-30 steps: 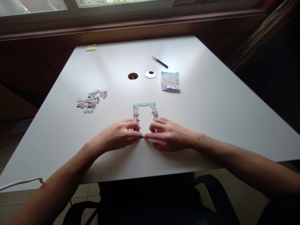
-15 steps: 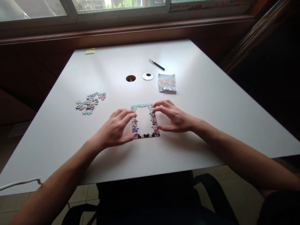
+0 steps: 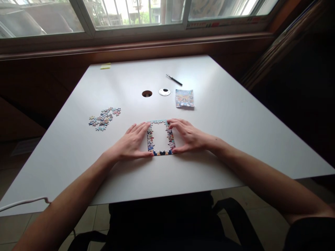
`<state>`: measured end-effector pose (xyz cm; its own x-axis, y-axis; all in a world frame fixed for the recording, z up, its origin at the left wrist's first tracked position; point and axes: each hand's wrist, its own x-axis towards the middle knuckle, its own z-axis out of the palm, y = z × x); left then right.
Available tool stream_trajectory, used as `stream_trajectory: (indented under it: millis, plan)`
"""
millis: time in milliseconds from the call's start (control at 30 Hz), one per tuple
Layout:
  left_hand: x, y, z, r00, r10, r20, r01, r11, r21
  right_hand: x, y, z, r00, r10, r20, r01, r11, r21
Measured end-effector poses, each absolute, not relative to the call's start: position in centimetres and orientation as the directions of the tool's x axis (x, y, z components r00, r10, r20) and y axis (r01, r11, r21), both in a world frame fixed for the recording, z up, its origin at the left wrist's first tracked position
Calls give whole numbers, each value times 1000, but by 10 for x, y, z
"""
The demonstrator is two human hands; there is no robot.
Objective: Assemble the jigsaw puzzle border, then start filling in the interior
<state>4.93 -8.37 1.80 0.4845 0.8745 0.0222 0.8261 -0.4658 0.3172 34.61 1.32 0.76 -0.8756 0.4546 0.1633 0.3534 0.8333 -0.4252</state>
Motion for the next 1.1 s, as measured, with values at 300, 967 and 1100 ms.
stream_trajectory:
  millis: [300,967,1100]
  plan:
    - [49,-83,20,476,879,30,818,-455,352,345,12,10,-875,451,174,347,837,-423]
    - [-10,-67,9,-356,904,238,924,302,236,348,22,2,-825,525,209,359,773,-524]
    - [-47,-59,8,-562,822,97,818,534,215,346,20,0,-799,559,222,385,759,-525]
